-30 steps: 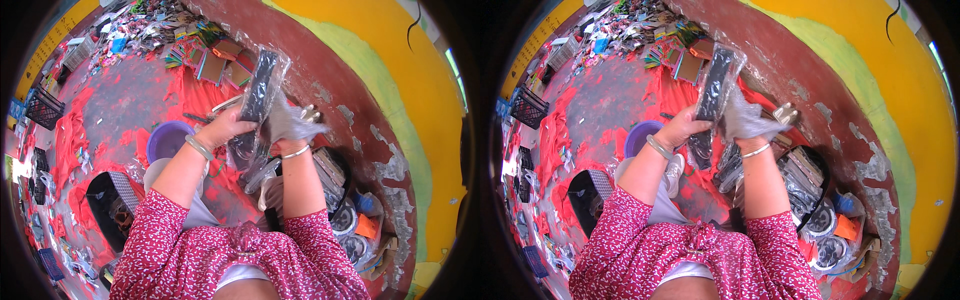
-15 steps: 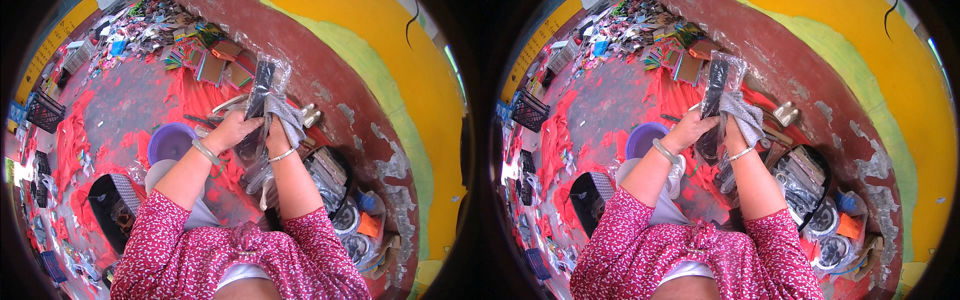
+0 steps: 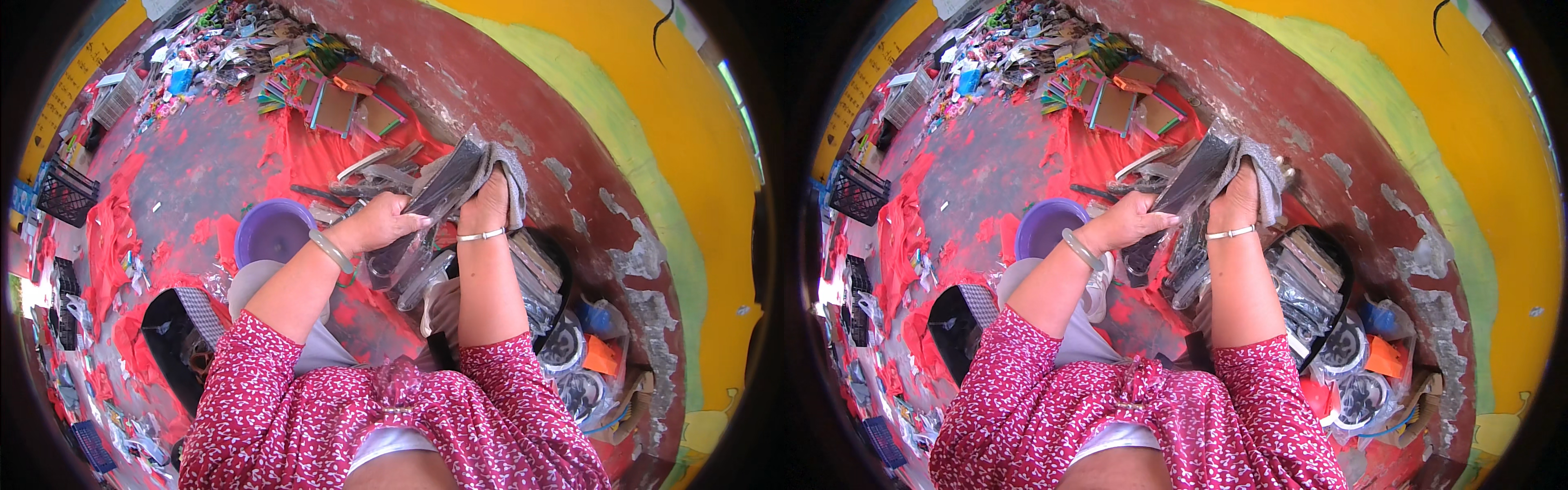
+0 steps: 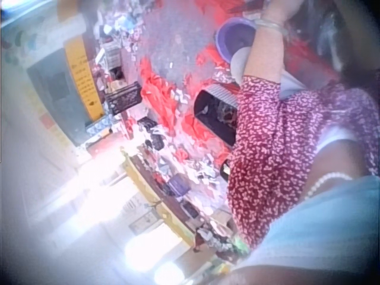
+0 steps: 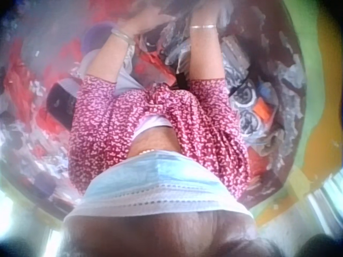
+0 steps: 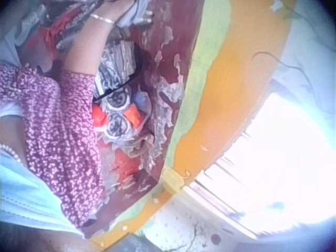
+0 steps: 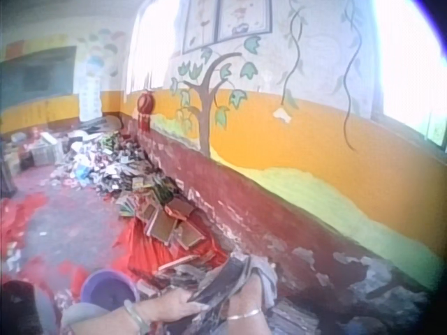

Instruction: The person cleans several long, silver-colored metal components by hand with a gray cloth, then places them into plastic sleeves.

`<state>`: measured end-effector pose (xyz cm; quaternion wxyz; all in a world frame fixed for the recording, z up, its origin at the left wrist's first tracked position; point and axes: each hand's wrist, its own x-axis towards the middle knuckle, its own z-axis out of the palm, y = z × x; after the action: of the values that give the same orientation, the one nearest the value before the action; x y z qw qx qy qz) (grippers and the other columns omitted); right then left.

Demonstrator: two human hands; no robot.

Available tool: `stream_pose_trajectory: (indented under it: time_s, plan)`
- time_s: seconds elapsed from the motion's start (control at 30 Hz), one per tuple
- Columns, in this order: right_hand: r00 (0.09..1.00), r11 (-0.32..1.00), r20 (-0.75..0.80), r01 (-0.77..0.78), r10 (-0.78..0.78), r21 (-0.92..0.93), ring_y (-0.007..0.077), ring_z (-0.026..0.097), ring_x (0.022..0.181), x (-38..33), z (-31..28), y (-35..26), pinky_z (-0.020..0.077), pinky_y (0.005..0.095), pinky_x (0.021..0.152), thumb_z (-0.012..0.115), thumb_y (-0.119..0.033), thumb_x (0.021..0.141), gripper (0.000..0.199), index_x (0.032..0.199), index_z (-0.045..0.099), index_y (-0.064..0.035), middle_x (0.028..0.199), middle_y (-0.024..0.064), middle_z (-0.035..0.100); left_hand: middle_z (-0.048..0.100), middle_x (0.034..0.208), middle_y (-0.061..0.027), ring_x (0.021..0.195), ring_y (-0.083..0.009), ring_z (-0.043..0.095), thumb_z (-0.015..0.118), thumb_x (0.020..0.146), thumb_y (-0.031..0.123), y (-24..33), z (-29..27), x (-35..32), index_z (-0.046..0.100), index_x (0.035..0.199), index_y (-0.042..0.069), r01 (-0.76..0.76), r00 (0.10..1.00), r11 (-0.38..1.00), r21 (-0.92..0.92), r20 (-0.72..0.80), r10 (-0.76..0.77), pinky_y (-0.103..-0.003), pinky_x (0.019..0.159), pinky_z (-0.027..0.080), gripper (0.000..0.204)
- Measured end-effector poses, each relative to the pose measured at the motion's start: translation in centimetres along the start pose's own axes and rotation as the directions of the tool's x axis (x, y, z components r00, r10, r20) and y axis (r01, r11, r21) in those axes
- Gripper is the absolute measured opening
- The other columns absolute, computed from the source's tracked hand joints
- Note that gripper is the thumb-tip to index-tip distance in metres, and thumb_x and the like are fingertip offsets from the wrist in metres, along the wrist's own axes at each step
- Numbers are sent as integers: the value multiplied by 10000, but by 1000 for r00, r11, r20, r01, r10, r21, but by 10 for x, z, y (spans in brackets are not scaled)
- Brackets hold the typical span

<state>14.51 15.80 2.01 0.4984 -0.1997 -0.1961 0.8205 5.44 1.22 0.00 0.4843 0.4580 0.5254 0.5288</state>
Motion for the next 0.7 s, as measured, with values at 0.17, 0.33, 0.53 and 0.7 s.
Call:
stream_pose_trajectory:
  time_s: [0.17, 0.33, 0.53, 0.7]
  plan:
    - [997, 999, -69, 39, -38, 13, 220, 562, 874, 20, -13, 0, 458, 336, 820, 498, -215, 885, 187, 951, 580, -60, 928, 57, 608, 583, 683, -35, 616, -95, 552, 580, 838, 155, -2, -1, 5, 585, 840, -21, 16, 1000, 999, -31, 11, -16, -255, 570, 457, 176]
    - [994, 996, -78, 70, -74, -57, 253, 568, 822, 48, -27, -54, 470, 388, 800, 420, -359, 898, 333, 882, 543, -51, 865, 105, 588, 560, 684, 3, 662, -78, 510, 617, 807, 247, -10, -20, -9, 616, 856, 5, 124, 992, 927, 353, -36, -120, -269, 632, 439, 247]
    - [814, 552, 579, 504, -47, -664, 229, 423, 1147, 27, -23, -30, 321, 386, 1000, 394, -353, 906, 385, 1186, 449, -94, 1211, 92, 471, 555, 679, -31, 597, -147, 582, 624, 804, 142, 22, -31, -8, 561, 905, 7, -70, 967, 921, -383, -253, -32, -281, 576, 513, 179]
    - [708, 802, 537, -71, 459, -593, 196, 436, 1096, 10, -22, 13, 344, 339, 938, 470, -313, 853, 421, 1203, 443, -80, 1192, 71, 471, 580, 727, -13, 652, -106, 577, 630, 798, 125, 26, -27, -3, 568, 947, 5, -144, 962, 949, -280, -263, 68, -247, 623, 487, 201]
